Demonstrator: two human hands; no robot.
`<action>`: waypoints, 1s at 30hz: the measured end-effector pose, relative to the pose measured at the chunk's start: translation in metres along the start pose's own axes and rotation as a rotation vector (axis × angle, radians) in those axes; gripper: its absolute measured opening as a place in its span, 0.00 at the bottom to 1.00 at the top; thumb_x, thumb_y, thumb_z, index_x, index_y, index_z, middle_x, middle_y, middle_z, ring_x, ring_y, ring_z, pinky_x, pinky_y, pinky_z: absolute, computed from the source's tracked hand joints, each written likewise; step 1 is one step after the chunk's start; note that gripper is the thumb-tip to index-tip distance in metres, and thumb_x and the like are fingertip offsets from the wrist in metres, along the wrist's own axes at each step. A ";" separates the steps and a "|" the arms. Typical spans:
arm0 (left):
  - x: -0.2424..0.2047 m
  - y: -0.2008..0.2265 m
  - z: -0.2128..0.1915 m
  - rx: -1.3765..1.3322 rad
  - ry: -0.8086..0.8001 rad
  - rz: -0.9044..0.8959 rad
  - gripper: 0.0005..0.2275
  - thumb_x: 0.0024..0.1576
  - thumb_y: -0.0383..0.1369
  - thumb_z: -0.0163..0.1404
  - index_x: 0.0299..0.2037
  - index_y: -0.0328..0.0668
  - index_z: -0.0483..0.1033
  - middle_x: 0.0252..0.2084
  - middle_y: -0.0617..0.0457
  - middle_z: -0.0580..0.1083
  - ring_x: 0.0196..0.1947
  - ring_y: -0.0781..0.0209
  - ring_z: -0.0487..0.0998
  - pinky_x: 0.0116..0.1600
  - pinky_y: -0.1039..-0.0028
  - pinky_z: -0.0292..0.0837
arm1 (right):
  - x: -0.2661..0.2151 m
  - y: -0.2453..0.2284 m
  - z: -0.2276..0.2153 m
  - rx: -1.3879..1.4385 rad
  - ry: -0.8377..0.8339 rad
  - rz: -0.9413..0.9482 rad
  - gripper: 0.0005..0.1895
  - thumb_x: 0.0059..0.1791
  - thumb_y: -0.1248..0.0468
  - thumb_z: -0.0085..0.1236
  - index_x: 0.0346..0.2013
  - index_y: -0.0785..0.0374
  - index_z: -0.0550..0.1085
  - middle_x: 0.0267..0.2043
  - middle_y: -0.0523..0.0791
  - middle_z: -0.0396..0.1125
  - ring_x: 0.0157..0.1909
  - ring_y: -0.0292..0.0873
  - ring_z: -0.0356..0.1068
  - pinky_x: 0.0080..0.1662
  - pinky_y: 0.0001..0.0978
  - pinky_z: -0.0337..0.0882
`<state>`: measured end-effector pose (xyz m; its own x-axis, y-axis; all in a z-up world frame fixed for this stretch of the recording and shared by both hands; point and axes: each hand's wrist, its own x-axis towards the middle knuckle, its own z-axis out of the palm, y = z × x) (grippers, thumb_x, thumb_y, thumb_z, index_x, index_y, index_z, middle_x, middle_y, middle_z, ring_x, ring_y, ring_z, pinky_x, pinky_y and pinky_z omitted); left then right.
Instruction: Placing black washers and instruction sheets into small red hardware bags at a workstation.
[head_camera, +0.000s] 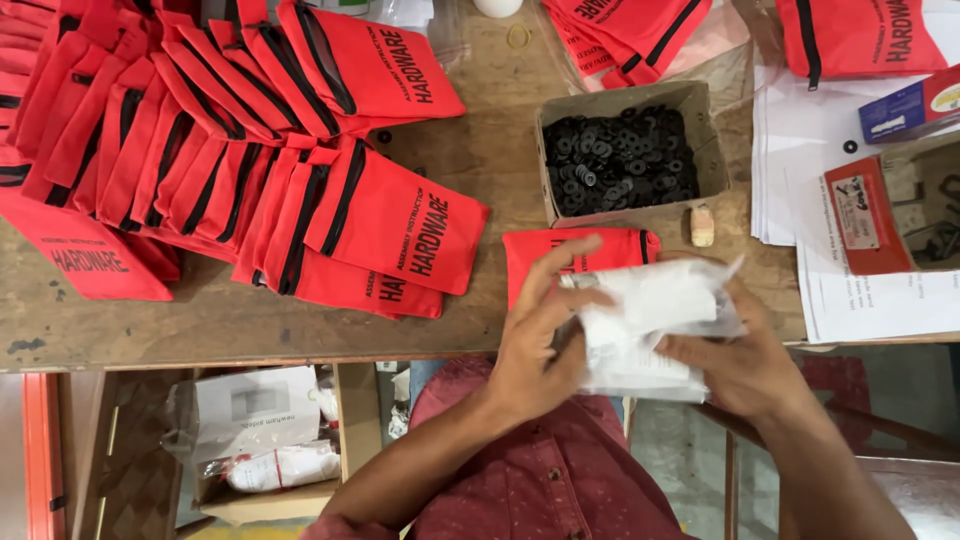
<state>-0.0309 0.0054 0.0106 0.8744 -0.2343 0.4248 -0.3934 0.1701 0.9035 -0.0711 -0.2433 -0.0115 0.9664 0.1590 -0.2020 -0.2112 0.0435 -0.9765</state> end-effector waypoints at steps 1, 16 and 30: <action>0.004 0.006 -0.001 -0.011 -0.065 -0.132 0.21 0.46 0.09 0.47 0.49 0.34 0.72 0.65 0.42 0.69 0.64 0.57 0.72 0.64 0.72 0.68 | -0.001 0.009 -0.007 0.142 0.066 0.020 0.44 0.38 0.77 0.65 0.69 0.65 0.63 0.64 0.53 0.64 0.60 0.51 0.67 0.57 0.45 0.74; -0.010 -0.017 0.003 -0.413 -0.146 -0.517 0.10 0.65 0.29 0.54 0.54 0.34 0.78 0.45 0.58 0.79 0.44 0.74 0.77 0.48 0.78 0.77 | -0.001 0.000 0.008 -0.069 0.041 0.077 0.25 0.46 0.72 0.65 0.57 0.71 0.72 0.47 0.51 0.75 0.46 0.40 0.73 0.44 0.34 0.76; -0.018 -0.033 0.010 -0.450 -0.006 -0.570 0.10 0.63 0.28 0.56 0.52 0.31 0.77 0.43 0.58 0.79 0.42 0.73 0.76 0.46 0.77 0.77 | 0.011 -0.010 0.012 -0.366 0.019 0.057 0.23 0.47 0.73 0.62 0.56 0.69 0.69 0.49 0.46 0.72 0.50 0.36 0.71 0.49 0.31 0.74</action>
<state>-0.0368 -0.0059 -0.0265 0.9066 -0.4090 -0.1042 0.2795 0.3967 0.8744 -0.0602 -0.2298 -0.0034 0.9579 0.1321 -0.2549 -0.2019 -0.3210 -0.9253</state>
